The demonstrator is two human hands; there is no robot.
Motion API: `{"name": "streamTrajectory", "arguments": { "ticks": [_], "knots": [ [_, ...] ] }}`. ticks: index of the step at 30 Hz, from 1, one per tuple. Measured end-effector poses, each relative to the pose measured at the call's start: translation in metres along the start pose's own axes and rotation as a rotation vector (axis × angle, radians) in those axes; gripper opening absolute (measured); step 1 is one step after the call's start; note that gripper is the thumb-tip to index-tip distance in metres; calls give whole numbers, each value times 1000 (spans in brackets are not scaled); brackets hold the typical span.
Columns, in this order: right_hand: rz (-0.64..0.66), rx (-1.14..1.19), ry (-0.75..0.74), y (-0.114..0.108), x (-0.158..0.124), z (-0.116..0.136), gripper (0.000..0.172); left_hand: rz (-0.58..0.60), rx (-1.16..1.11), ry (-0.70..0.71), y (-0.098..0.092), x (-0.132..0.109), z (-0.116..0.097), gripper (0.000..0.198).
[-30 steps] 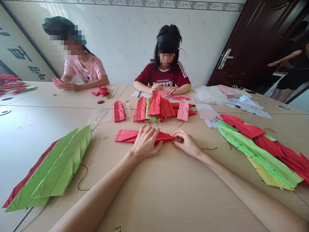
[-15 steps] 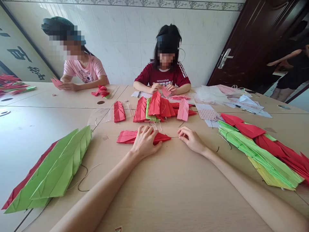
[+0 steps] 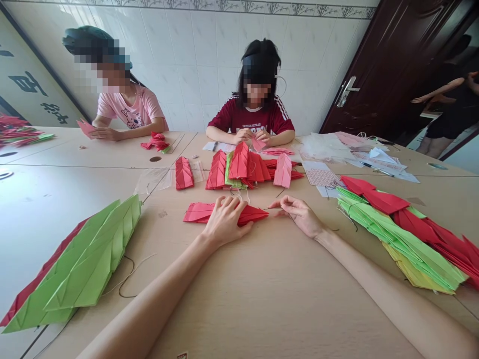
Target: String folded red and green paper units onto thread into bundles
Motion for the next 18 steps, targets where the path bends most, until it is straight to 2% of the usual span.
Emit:
{"name": "streamTrajectory", "arguments": {
  "ticks": [6, 18],
  "knots": [
    [88, 432, 124, 18, -1, -11, 16, 22, -18, 22, 5, 0, -2, 35],
    [162, 279, 259, 16, 1, -26, 22, 32, -9, 4, 6, 0, 1, 29]
  ]
}}
Point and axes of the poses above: each hand's wrist, its own x-axis towards the middle knuckle, its own y-axis out of the palm, z = x × y, the point moved 10 cm from there along x, towards the middle knuckle, and after that the axes turned 1 degree about -z, right-handed, at the moved point
